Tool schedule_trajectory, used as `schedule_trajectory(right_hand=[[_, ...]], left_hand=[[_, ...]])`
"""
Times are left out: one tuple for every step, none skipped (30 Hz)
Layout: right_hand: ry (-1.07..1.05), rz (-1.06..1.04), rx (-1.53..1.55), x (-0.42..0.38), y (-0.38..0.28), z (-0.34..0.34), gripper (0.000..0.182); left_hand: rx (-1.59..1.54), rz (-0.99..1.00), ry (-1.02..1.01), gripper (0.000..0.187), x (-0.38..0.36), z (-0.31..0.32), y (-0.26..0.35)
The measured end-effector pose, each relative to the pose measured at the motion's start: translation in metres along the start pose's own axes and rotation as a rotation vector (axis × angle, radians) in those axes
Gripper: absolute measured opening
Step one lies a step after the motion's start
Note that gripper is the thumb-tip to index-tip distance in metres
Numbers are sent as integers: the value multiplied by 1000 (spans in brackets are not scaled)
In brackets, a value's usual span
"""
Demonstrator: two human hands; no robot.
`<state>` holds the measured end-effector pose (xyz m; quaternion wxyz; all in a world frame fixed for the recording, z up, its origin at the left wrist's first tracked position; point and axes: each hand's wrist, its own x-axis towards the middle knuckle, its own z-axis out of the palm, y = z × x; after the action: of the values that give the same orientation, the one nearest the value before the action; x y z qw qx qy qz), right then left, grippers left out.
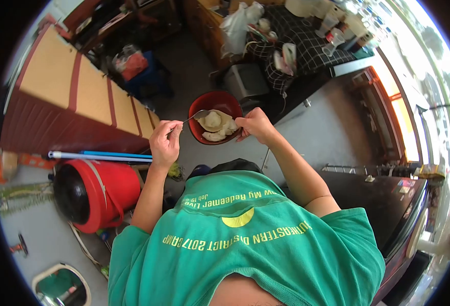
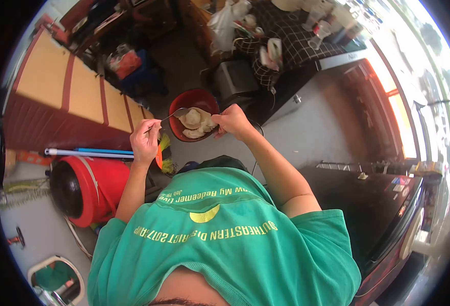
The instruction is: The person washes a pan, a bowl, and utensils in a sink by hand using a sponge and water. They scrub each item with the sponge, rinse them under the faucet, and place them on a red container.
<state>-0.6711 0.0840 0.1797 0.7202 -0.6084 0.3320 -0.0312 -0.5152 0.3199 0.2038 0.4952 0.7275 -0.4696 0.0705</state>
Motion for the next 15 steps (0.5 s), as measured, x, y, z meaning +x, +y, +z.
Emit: schedule_trajectory(right_hand=[[26, 0, 21, -1, 1, -6, 30], [46, 2, 35, 1, 2, -13, 30], [63, -4, 21, 4, 4, -18, 31], [82, -7, 7, 6, 7, -24, 31], [103, -1, 18, 9, 8, -27, 31], [129, 10, 48, 13, 9, -30, 31], [155, 22, 76, 19, 10, -33, 32], [174, 29, 83, 25, 10, -37, 32], [199, 40, 85, 33, 11, -41, 32], [224, 52, 87, 41, 11, -45, 32], [242, 61, 96, 50, 10, -48, 32], [259, 61, 114, 59, 10, -51, 32], [276, 60, 132, 69, 8, -53, 32], [292, 69, 142, 78, 6, -54, 32], [328, 79, 131, 88, 3, -56, 33]], left_hand=[[-20, -9, -57, 10, 7, 9, -3], [-39, -16, -112, 12, 14, 18, -7], [-55, 12, -105, 15, 21, 28, -12], [-69, 20, -125, 15, 30, 37, -18], [-59, -14, -149, 16, 38, 46, -24], [-48, -49, -173, 17, 46, 54, -30], [-205, -203, -226, 20, 53, 64, -32], [-218, -200, -244, 20, 63, 70, -40], [-247, -328, -295, 21, 73, 77, -50], [-272, -457, -348, 22, 84, 86, -62], [-377, -515, -329, 23, 91, 100, -75], [-384, -517, -351, 23, 98, 112, -85], [-459, -560, -379, 22, 107, 123, -95], [-533, -602, -406, 22, 117, 131, -105], [-538, -649, -421, 20, 130, 136, -113]])
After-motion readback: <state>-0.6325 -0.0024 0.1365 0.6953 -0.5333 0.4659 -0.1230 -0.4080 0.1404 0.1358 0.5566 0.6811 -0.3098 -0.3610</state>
